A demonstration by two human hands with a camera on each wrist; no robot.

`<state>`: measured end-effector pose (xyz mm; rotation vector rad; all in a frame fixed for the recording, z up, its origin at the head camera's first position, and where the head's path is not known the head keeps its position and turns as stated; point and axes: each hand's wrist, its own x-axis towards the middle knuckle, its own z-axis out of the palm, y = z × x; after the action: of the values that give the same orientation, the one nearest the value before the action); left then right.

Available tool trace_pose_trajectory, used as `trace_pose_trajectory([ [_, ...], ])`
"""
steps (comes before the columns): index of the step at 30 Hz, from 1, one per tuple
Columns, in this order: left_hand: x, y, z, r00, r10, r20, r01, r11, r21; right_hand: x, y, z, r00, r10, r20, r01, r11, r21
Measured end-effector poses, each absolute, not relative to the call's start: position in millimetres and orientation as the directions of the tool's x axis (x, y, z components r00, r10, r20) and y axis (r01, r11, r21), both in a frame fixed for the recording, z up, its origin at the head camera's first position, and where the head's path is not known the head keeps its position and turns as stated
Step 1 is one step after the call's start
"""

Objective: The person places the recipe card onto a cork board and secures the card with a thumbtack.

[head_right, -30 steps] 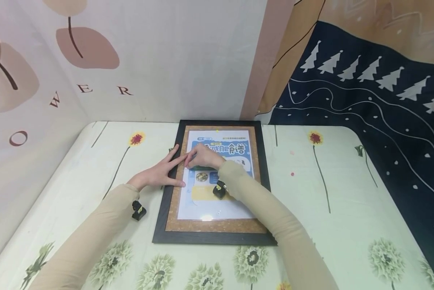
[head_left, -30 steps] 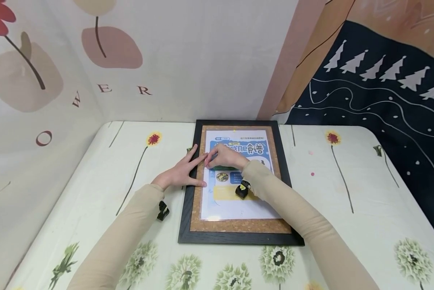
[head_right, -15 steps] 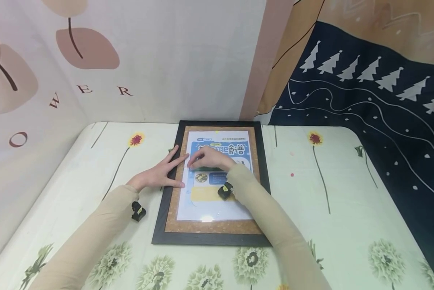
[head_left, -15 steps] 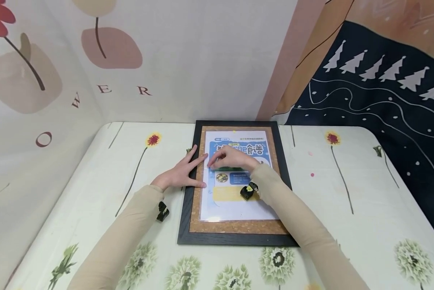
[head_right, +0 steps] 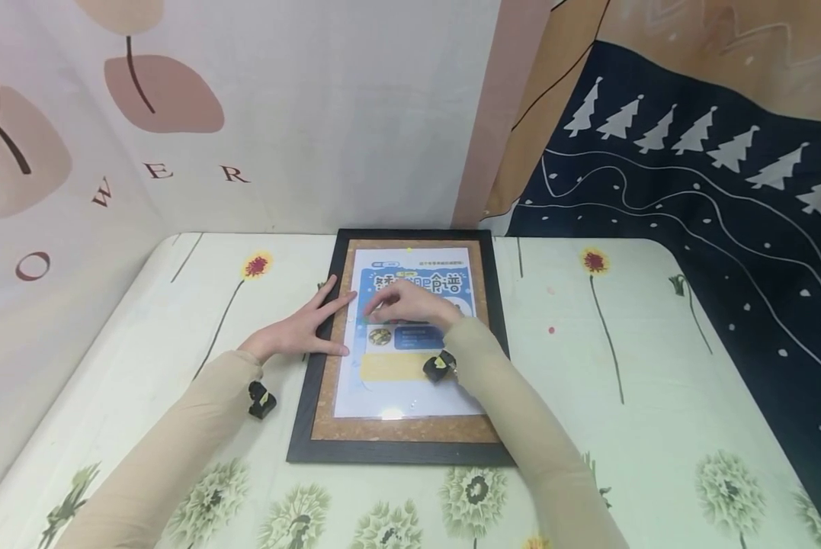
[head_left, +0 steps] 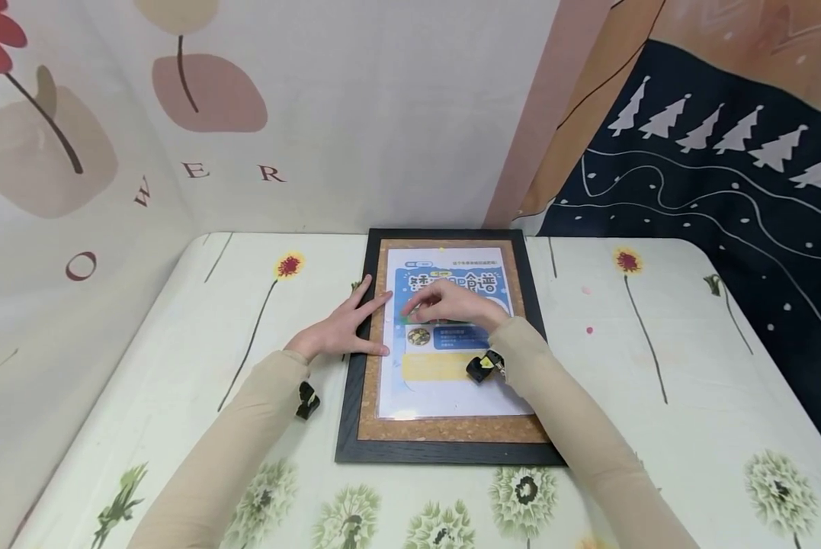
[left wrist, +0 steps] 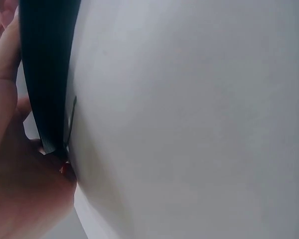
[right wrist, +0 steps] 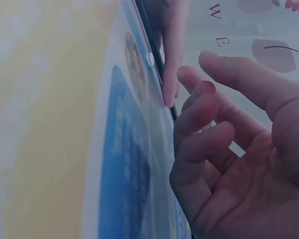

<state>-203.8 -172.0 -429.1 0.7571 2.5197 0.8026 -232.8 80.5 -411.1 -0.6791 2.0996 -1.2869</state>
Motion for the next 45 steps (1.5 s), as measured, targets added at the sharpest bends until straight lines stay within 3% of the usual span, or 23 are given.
trace_pose_trajectory([
  [34, -202.2, -173.5, -431.0, -0.781, 0.594, -0.192, 0.369, 0.688, 0.625, -208.5, 149.2, -398.6, -0.778, -0.599, -0.189, -0.102, 0.418, -0.903],
  [45, -202.6, -172.5, -430.0, -0.781, 0.589, -0.207, 0.362, 0.697, 0.619, -206.6, 176.6, -390.9, -0.844, -0.503, -0.187, -0.076, 0.458, -0.886],
])
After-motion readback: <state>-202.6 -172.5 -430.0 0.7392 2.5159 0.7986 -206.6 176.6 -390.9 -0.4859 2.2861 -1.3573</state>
